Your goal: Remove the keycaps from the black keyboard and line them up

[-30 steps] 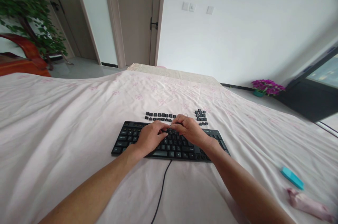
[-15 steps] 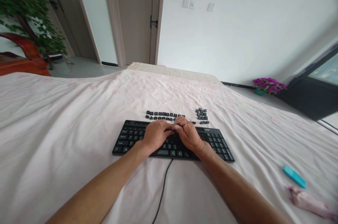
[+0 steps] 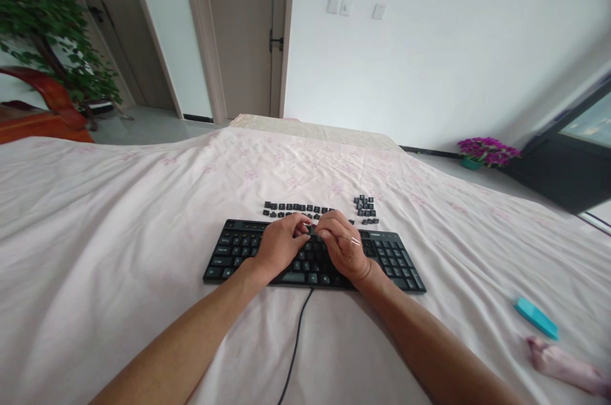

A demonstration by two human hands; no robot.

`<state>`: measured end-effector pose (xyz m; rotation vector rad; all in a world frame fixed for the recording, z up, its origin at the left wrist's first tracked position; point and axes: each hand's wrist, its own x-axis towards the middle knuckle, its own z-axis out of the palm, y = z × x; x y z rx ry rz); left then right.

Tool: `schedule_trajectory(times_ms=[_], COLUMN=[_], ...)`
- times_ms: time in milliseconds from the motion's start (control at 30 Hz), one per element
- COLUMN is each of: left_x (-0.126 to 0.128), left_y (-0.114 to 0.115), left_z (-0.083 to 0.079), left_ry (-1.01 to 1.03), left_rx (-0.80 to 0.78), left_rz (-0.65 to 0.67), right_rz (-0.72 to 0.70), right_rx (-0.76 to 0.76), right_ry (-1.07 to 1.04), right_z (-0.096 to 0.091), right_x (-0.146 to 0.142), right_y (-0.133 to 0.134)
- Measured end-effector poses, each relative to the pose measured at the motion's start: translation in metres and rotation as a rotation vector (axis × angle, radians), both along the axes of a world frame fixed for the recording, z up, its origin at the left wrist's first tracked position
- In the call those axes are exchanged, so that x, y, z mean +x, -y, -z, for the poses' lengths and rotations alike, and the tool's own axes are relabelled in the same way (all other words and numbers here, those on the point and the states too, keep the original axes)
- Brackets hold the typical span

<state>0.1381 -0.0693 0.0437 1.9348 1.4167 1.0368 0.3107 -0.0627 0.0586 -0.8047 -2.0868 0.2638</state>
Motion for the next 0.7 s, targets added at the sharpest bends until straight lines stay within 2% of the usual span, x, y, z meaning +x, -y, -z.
schedule_trajectory(times_ms=[133,333,500,700], left_x=[-0.002,-0.005,-0.005,-0.005], left_y=[-0.003,-0.006,-0.005,-0.004], left_z=[0.003,0.009,0.008,0.006], left_ry=[0.14,0.322,0.369,0.338], left_rx=[-0.04,-0.045,-0.052,-0.037], left_rz=[-0.038,0.007,0.021,0.035], right_rz=[0.076,0.247,0.247,0.279], right_rx=[0.11,-0.077,-0.18,-0.247], right_ry=[0.085,0.314,0.36,0.396], right_z=[-0.012,-0.012,-0.008,-0.013], right_x=[0.003,0.003,-0.001,-0.005], right_y=[0.0,-0.004,-0.005,-0.004])
